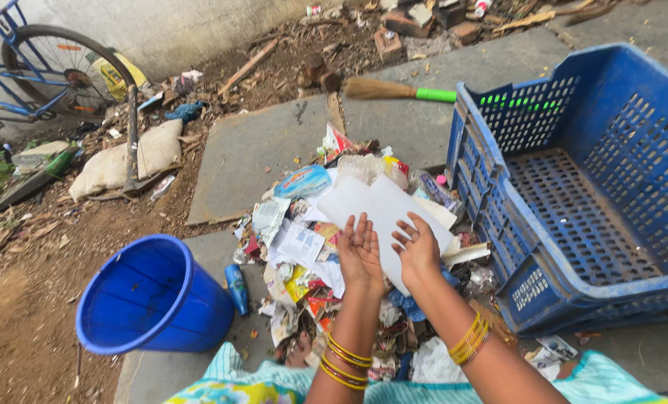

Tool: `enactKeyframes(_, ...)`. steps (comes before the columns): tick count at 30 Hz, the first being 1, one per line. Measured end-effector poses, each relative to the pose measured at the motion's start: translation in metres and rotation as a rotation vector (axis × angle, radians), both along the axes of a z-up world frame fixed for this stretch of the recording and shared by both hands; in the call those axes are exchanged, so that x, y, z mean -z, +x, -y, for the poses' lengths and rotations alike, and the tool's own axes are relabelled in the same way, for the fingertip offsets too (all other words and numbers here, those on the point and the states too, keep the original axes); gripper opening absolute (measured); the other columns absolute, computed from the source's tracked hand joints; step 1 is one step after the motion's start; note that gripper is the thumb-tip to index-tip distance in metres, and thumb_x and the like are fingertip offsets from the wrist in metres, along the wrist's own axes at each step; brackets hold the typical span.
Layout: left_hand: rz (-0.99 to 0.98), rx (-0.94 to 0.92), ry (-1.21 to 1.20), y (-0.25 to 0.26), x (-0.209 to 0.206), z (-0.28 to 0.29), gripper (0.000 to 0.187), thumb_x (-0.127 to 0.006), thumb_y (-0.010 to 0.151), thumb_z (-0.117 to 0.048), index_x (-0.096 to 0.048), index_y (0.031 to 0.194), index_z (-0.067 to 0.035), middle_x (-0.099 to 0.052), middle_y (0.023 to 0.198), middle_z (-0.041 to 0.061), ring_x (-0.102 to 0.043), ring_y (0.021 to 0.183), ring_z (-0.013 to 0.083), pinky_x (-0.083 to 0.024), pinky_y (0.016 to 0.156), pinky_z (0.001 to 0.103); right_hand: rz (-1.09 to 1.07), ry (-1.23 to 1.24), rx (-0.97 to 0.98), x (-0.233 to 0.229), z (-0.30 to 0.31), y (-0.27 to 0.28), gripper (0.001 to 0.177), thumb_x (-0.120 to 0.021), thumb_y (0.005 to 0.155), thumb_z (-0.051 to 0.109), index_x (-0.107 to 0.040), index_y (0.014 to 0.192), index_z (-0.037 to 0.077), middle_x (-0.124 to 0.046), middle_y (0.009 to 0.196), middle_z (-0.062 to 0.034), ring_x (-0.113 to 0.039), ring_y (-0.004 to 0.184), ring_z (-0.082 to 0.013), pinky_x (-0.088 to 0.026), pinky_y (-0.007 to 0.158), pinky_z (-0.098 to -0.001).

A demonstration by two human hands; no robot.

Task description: The person sorts through a pile of trash on the ground by hand, picking up items like plastic film, paper, and food wrappers and placing them into a blue plastic crate.

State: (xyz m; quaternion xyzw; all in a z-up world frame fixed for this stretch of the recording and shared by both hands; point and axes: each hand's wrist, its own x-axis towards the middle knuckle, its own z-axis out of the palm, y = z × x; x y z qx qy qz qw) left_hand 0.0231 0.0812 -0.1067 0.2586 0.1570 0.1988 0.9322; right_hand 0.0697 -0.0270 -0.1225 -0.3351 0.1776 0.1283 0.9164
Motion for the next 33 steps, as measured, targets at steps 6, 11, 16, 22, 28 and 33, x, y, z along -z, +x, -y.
enactKeyframes(6, -0.215, -0.142, 0.047, -0.065, 0.089, -0.062, 0.056, -0.05, 0.097, -0.038, -0.046, 0.147, -0.014, -0.06, 0.144, 0.011, -0.058, 0.129, 0.0209, -0.044, 0.107, 0.036, 0.002, 0.147, -0.004, -0.016, -0.051, -0.011, 0.041, -0.062, 0.091, 0.036, -0.062, 0.127, 0.017, -0.063, 0.106, -0.0049, -0.06, 0.085, -0.0186, -0.048, 0.073, -0.034)
enactKeyframes(11, -0.45, 0.055, 0.124, -0.127, 0.147, -0.052, 0.052, -0.058, 0.096, -0.041, -0.053, 0.138, -0.011, -0.067, 0.121, 0.011, -0.061, 0.093, 0.0201, -0.049, 0.083, 0.034, -0.108, 0.193, -0.058, -0.031, -0.099, -0.046, 0.038, -0.063, 0.091, 0.036, -0.064, 0.125, 0.018, -0.064, 0.098, -0.0017, -0.061, 0.08, -0.0154, -0.046, 0.067, -0.0314)
enactKeyframes(16, -0.479, -0.067, 0.181, -0.144, 0.15, -0.078, 0.044, -0.061, 0.094, -0.035, -0.059, 0.129, -0.009, -0.071, 0.107, 0.01, -0.062, 0.079, 0.0172, -0.048, 0.069, 0.031, -0.055, 0.137, -0.086, -0.03, -0.108, -0.058, 0.034, -0.061, 0.092, 0.036, -0.064, 0.122, 0.02, -0.065, 0.092, 0.001, -0.061, 0.076, -0.0122, -0.047, 0.066, -0.0287)
enactKeyframes(22, -0.465, -0.148, 0.138, -0.128, 0.156, -0.101, 0.042, -0.057, 0.093, -0.036, -0.059, 0.131, -0.017, -0.072, 0.112, 0.003, -0.064, 0.084, 0.012, -0.047, 0.071, 0.027, -0.091, 0.051, 0.073, -0.004, -0.059, 0.001, 0.037, -0.058, 0.093, 0.037, -0.061, 0.127, 0.021, -0.063, 0.103, -0.0023, -0.061, 0.078, -0.0168, -0.046, 0.067, -0.0337)
enactKeyframes(28, -0.526, -0.132, -0.023, -0.04, 0.174, -0.041, 0.039, -0.054, 0.096, -0.034, -0.057, 0.13, -0.016, -0.068, 0.117, 0.006, -0.061, 0.095, 0.0209, -0.048, 0.083, 0.036, -0.089, -0.119, 0.133, 0.053, -0.011, 0.003, 0.034, -0.052, 0.096, 0.032, -0.062, 0.126, 0.02, -0.064, 0.106, -0.003, -0.061, 0.08, -0.0166, -0.048, 0.067, -0.0341)
enactKeyframes(33, -0.333, -0.202, 0.111, -0.003, 0.141, -0.038, 0.035, -0.052, 0.097, -0.03, -0.058, 0.126, -0.012, -0.065, 0.118, 0.007, -0.062, 0.103, 0.0188, -0.047, 0.087, 0.035, -0.017, -0.307, 0.117, 0.097, 0.026, -0.015, 0.03, -0.052, 0.098, 0.026, -0.062, 0.125, 0.016, -0.064, 0.103, -0.0032, -0.062, 0.081, -0.0147, -0.048, 0.066, -0.0301)
